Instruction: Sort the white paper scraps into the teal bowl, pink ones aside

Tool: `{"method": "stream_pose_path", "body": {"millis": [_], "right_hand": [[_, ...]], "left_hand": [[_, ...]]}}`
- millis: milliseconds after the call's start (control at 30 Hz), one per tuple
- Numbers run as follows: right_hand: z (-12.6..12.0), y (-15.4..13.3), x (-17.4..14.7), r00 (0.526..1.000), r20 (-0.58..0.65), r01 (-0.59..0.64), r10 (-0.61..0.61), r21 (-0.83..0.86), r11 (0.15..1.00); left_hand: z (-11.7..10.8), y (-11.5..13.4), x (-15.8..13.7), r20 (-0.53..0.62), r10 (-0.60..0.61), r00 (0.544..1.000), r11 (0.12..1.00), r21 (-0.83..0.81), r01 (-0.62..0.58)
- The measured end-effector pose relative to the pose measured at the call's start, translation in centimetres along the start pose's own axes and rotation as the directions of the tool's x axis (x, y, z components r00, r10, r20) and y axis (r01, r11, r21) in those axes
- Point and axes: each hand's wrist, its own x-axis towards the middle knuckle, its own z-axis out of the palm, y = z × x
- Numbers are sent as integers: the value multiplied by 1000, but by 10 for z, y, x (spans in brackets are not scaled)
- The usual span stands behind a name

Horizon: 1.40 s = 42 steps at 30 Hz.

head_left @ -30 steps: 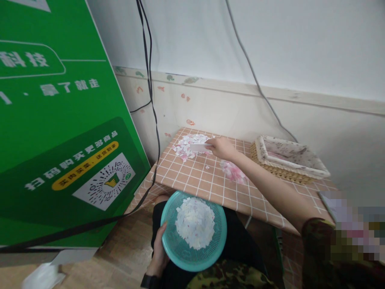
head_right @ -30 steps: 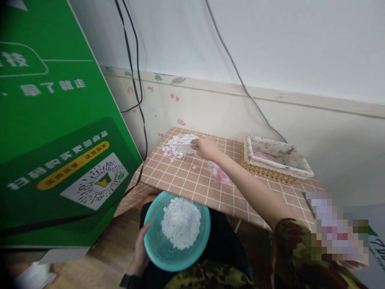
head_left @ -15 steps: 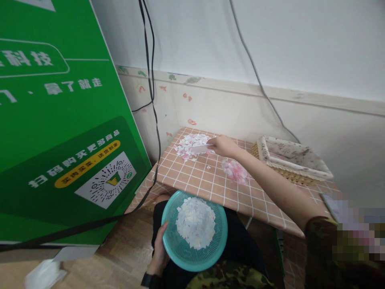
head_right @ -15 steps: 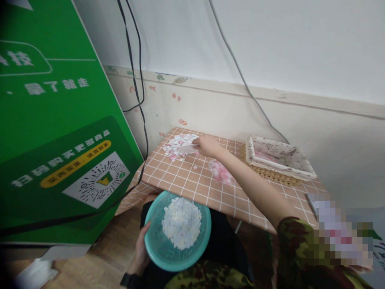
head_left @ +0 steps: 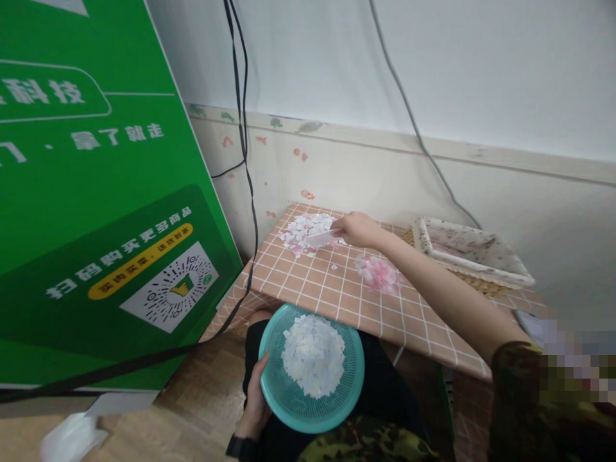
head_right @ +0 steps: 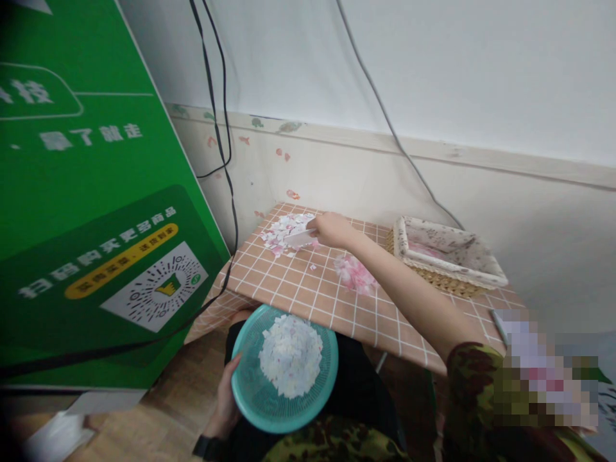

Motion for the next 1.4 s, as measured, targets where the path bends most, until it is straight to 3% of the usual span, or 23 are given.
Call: {"method": "stream_pose_path", "body": {"millis": [300, 433, 533, 667, 967, 1267, 1400], "right_hand": [[-20, 23, -6, 992, 101, 71, -72, 10, 997], [-23, 34, -9, 988, 156, 16, -15, -4, 1000], [-24, 36, -11, 992, 122, -27, 28, -11, 1000], [-21, 32, -13, 997, 75, 4, -6, 23, 1000], [-18, 45, -23, 994, 99, -49, 48, 9, 999], [-15, 24, -52, 994, 95, -55, 55, -7, 998], [-13, 13, -59, 991, 27, -131, 132, -30, 991]], "left_hand": [[-1, 0, 1, 3, -4, 1000, 1000, 7, 4], [0, 0, 0, -6, 4, 1000, 1000, 19, -4], [3, 2, -2, -9, 16, 1000, 1000, 9, -16], [6, 2, -3, 0, 2, 1000, 1000, -7, -2], [-1, -2, 3, -41, 23, 999, 1000, 22, -22], [-1, -2, 2, 3, -15, 1000, 1000, -13, 15], [0, -1, 1, 8, -36, 999, 999, -34, 37]]}}
